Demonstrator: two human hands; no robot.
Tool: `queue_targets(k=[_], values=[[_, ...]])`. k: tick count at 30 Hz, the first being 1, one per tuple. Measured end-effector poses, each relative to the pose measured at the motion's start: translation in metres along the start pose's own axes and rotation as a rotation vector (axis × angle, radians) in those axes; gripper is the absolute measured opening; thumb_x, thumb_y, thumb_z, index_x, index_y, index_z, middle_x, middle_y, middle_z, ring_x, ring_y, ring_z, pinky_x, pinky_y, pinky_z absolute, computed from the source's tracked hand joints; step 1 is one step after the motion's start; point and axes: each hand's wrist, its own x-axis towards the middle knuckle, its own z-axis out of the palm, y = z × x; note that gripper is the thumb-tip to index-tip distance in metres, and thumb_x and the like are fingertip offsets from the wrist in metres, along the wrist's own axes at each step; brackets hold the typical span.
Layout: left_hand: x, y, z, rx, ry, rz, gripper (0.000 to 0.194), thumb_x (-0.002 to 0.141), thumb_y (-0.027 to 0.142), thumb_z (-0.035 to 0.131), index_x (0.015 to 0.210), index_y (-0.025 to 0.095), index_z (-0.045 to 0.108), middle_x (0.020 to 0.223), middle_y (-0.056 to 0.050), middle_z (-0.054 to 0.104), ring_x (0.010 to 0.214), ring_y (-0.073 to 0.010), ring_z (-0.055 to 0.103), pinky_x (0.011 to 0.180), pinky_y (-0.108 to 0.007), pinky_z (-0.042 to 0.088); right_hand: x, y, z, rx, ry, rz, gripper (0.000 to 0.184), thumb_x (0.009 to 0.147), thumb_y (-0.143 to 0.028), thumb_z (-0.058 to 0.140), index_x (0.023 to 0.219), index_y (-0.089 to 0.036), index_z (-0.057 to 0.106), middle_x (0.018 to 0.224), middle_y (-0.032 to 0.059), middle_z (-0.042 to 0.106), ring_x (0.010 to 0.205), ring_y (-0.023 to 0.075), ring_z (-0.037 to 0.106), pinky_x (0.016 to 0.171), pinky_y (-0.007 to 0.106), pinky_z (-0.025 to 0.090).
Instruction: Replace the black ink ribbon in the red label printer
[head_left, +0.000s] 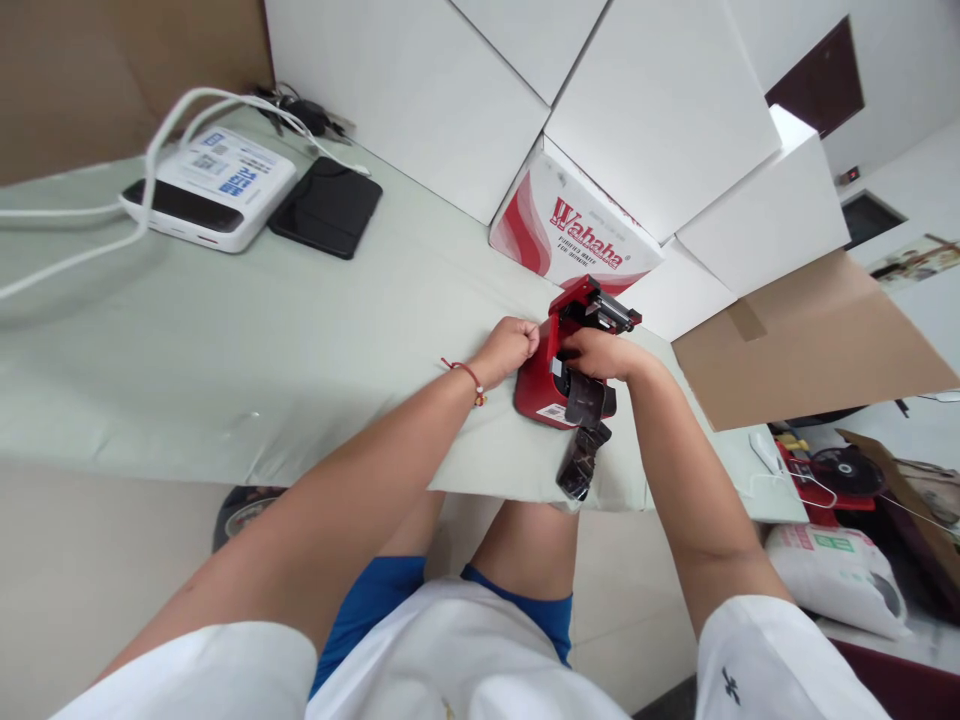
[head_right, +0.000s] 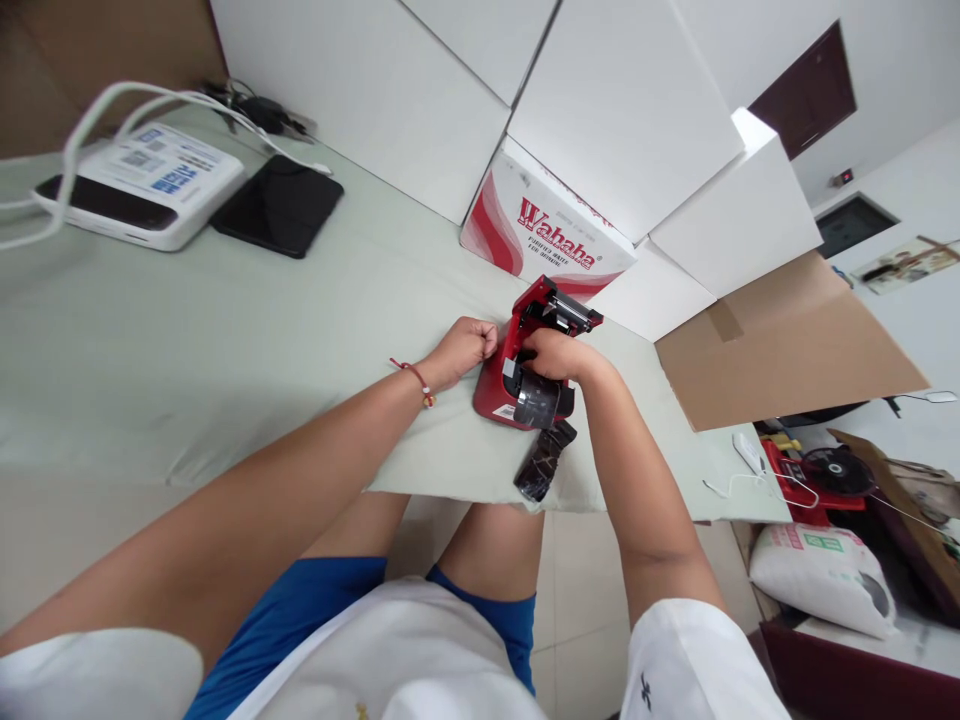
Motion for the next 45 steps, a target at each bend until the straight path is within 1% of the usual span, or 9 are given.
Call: queue_targets(k=[9,13,17,21,28,36,40,43,45], values=[[0.000,0.000,0.001,-0.003,0.007,0.007,0.011,0.052,0.012,0.047,0.046,0.020,0.049,0.048,0.003,0.044,0.056,-0.0114,0.034,0.061,-0.029,0.023,-0.034,0.014,0.001,0.337,0.251,-0.046,0.034,0.094,-0.027,0.064,0.121,-0.021,0.084,0.086,0.0034,0.080,0.065,0.0165,0.063,0.064,0.031,0.055],[0.000,-0.001,0.000,-0.004,0.007,0.005,0.011,0.053,0.011,0.048,0.046,0.020,0.048,0.049,0.003,0.042,0.055,-0.0113,0.033,0.061,-0.030,0.022,-0.045,0.017,-0.002,0.471,0.673,-0.125,0.033,0.098,-0.037,0.062,0.114,-0.020,0.085,0.107,0.0075,0.084,0.082,0.0189,0.071,0.080,0.036,0.061],[-0.001,-0.001,0.000,-0.002,0.004,0.004,0.012,0.054,0.011,0.048,0.046,0.020,0.048,0.048,0.003,0.042,0.055,-0.0113,0.033,0.061,-0.030,0.023,-0.029,0.035,0.003,0.242,1.087,-0.058,0.041,0.103,-0.039,0.057,0.129,-0.018,0.080,0.133,0.0156,0.080,0.123,0.0299,0.070,0.109,0.048,0.057],[0.000,-0.001,0.000,-0.008,0.028,0.021,0.012,0.053,0.009,0.047,0.049,0.020,0.051,0.051,0.002,0.046,0.058,-0.0123,0.037,0.063,-0.030,0.026,-0.018,0.053,0.019,0.112,1.021,-0.044,0.052,0.108,-0.046,0.051,0.138,-0.011,0.075,0.137,0.0229,0.077,0.133,0.0342,0.067,0.122,0.053,0.047],[0.004,0.009,-0.003,-0.073,0.139,0.096,0.010,0.078,0.016,0.062,0.086,0.019,0.069,0.096,-0.002,0.067,0.089,-0.0164,0.058,0.085,-0.030,0.045,-0.055,0.041,0.060,0.260,1.035,-0.137,0.054,0.112,-0.063,0.046,0.122,-0.024,0.081,0.123,0.0129,0.082,0.117,0.0271,0.074,0.109,0.045,0.056],[-0.008,0.017,-0.003,-0.006,-0.093,0.197,0.044,0.107,0.043,0.047,0.093,0.019,0.081,0.145,-0.011,0.064,0.147,-0.0283,0.053,0.130,-0.042,0.036,-0.065,0.035,0.101,0.350,0.998,-0.168,0.050,0.113,-0.059,0.049,0.109,-0.026,0.087,0.121,0.0114,0.084,0.117,0.0266,0.077,0.108,0.046,0.058],[-0.007,0.012,-0.004,-0.056,-0.106,0.213,0.045,0.105,0.048,0.050,0.090,0.019,0.081,0.147,-0.013,0.063,0.153,-0.0310,0.049,0.135,-0.046,0.031,-0.061,0.035,0.106,0.351,1.016,-0.157,0.051,0.114,-0.058,0.047,0.109,-0.026,0.087,0.118,0.0104,0.084,0.114,0.0250,0.078,0.106,0.043,0.059],[-0.009,0.010,-0.006,-0.083,-0.161,0.234,0.024,0.085,0.039,0.071,0.095,0.019,0.082,0.148,-0.013,0.062,0.162,-0.0342,0.041,0.138,-0.048,0.026,-0.060,0.036,0.103,0.370,1.003,-0.147,0.051,0.113,-0.058,0.048,0.105,-0.027,0.087,0.115,0.0091,0.084,0.111,0.0241,0.078,0.103,0.042,0.059],[-0.011,0.008,-0.007,-0.068,-0.226,0.226,0.032,0.072,0.030,0.077,0.102,0.021,0.082,0.159,-0.012,0.056,0.168,-0.0368,0.033,0.140,-0.051,0.023,-0.059,0.037,0.100,0.407,0.993,-0.132,0.051,0.112,-0.059,0.049,0.103,-0.027,0.087,0.113,0.0086,0.085,0.108,0.0237,0.079,0.101,0.041,0.060]])
